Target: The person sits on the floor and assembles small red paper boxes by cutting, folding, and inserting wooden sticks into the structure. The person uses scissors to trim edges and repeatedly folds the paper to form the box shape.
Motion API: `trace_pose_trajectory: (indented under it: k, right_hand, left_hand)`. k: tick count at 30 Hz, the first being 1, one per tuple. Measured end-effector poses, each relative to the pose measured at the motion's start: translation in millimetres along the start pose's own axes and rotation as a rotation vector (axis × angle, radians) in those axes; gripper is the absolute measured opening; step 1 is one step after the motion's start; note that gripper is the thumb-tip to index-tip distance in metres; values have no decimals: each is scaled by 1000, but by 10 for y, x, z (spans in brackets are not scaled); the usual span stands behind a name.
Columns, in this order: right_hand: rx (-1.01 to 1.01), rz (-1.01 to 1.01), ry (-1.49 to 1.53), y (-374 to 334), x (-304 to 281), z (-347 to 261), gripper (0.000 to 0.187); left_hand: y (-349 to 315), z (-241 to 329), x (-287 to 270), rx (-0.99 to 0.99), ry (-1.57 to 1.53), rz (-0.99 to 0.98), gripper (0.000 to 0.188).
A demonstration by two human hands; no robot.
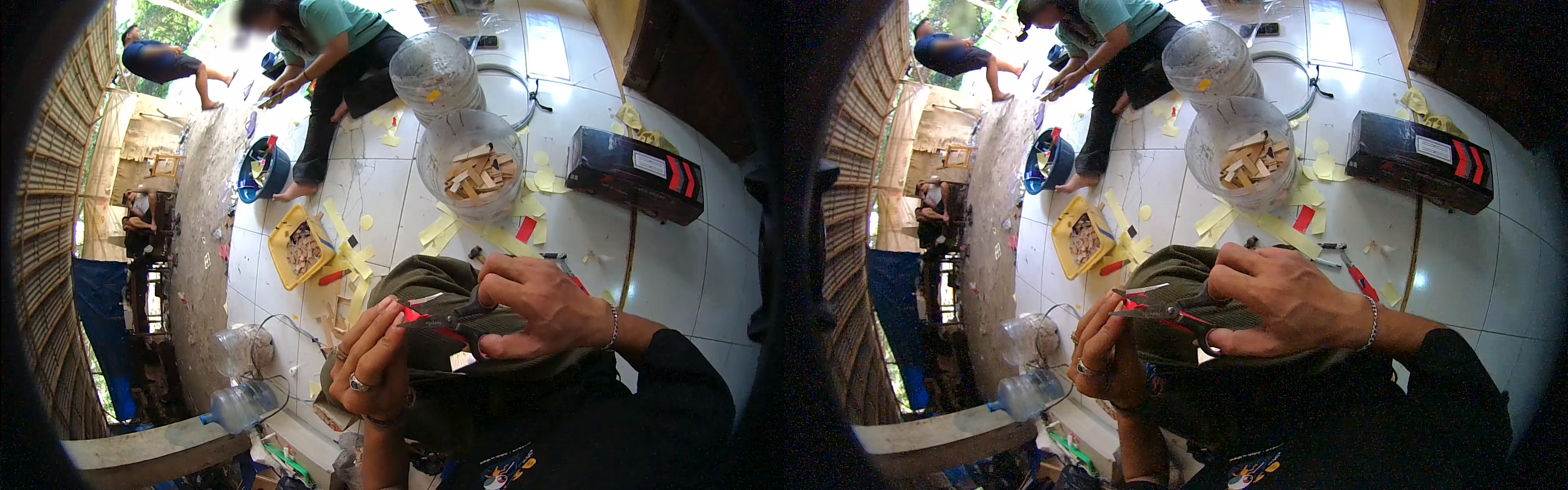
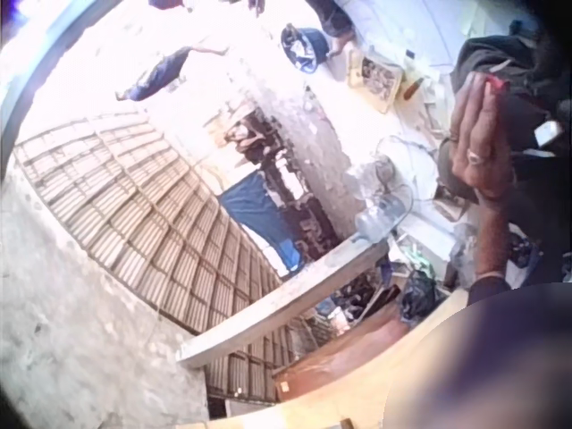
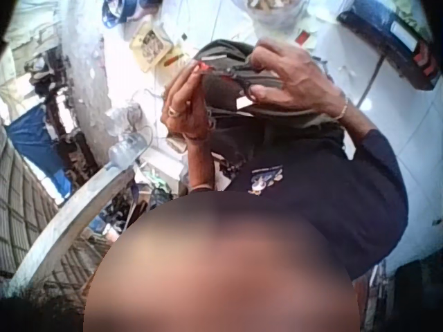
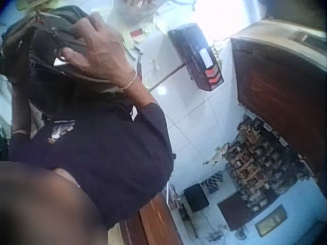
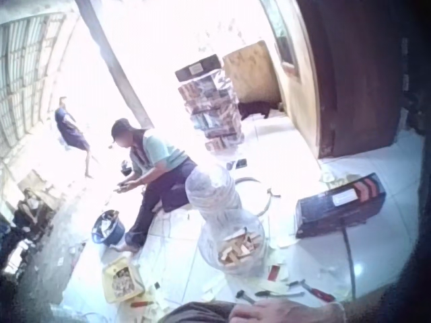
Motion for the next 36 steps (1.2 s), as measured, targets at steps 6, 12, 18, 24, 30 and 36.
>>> trace_pose_trajectory:
  k: [6, 12, 18, 24, 30, 36]
  right_hand:
    - [6, -66, 66, 6, 18, 103, 35]
    - [165, -123, 586, 63, 149, 194, 36]
    - [484, -214, 1477, 155, 548, 18, 38]
    - [546, -295, 1379, 353, 620, -36, 34]
    - [589, -430, 1341, 422, 767, -96, 34]
    - [579, -535, 1261, 509, 846, -187, 33]
  left_hand:
    - [9, -126, 96, -38, -17, -5, 22]
    - [-55, -248, 138, -102, -110, -21, 15]
    - [-177, -410, 123, -206, -320, 95, 20]
    - [-217, -539, -54, -386, -600, 65, 34]
    - [-301, -604, -304, -431, -571, 35, 35]
    - [-312, -568, -535, -382, -454, -38, 35]
Point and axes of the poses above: each hand's wrist, its own y-axis towards the middle knuckle, its own x-axis out of the palm, z = x × y, the point moved 6 cm from there along y, towards the middle knuckle, and after that the axes turned 6 degrees about -y, right-handed, at the moved point
